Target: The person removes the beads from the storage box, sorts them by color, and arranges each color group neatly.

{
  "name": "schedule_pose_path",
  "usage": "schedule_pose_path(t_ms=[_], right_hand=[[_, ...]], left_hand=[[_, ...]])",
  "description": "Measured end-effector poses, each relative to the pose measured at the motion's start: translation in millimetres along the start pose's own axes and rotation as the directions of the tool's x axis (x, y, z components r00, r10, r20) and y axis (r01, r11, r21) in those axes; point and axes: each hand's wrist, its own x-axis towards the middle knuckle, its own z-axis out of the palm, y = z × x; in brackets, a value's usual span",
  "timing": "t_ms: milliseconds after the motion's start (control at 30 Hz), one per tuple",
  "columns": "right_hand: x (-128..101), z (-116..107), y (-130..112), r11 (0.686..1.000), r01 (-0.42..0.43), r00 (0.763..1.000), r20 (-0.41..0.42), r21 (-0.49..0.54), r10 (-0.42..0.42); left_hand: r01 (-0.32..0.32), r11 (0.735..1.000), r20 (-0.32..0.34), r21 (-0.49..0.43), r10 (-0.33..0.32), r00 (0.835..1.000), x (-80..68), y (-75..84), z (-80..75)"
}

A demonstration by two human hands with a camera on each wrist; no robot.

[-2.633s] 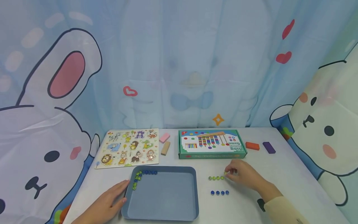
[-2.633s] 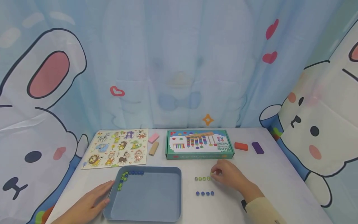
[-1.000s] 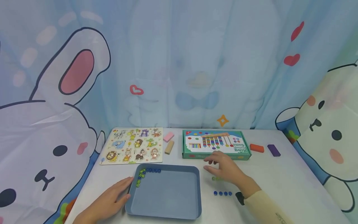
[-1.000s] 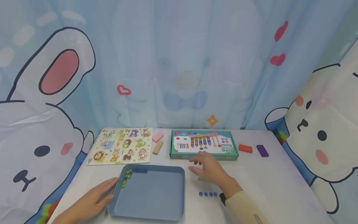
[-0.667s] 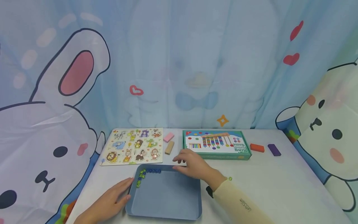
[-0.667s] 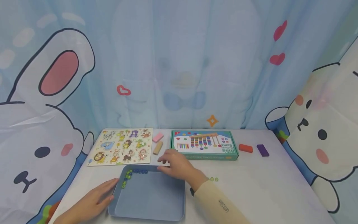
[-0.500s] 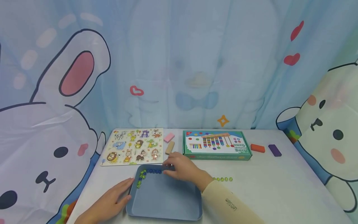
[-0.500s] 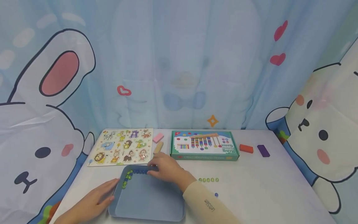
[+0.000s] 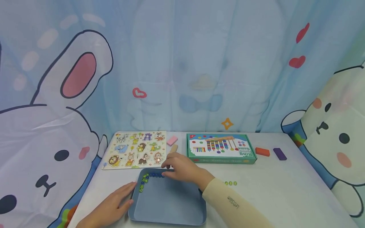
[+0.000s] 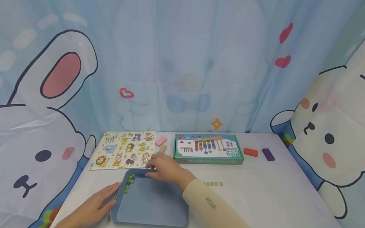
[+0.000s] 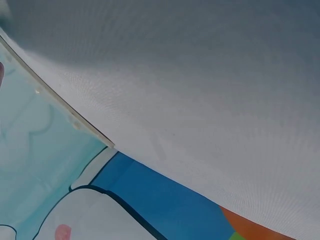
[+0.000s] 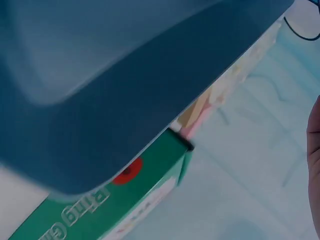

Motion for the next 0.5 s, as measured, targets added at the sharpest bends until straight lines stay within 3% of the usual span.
schedule_pose_path(t_ms=[500], right_hand=[[40, 59, -31, 0.994, 0.102, 0.994, 0.044, -0.028, -0.100]], left_hand=[[-0.025, 1.000, 0.003, -0.001, 0.025, 1.000, 0.6, -2.9, 0.9]])
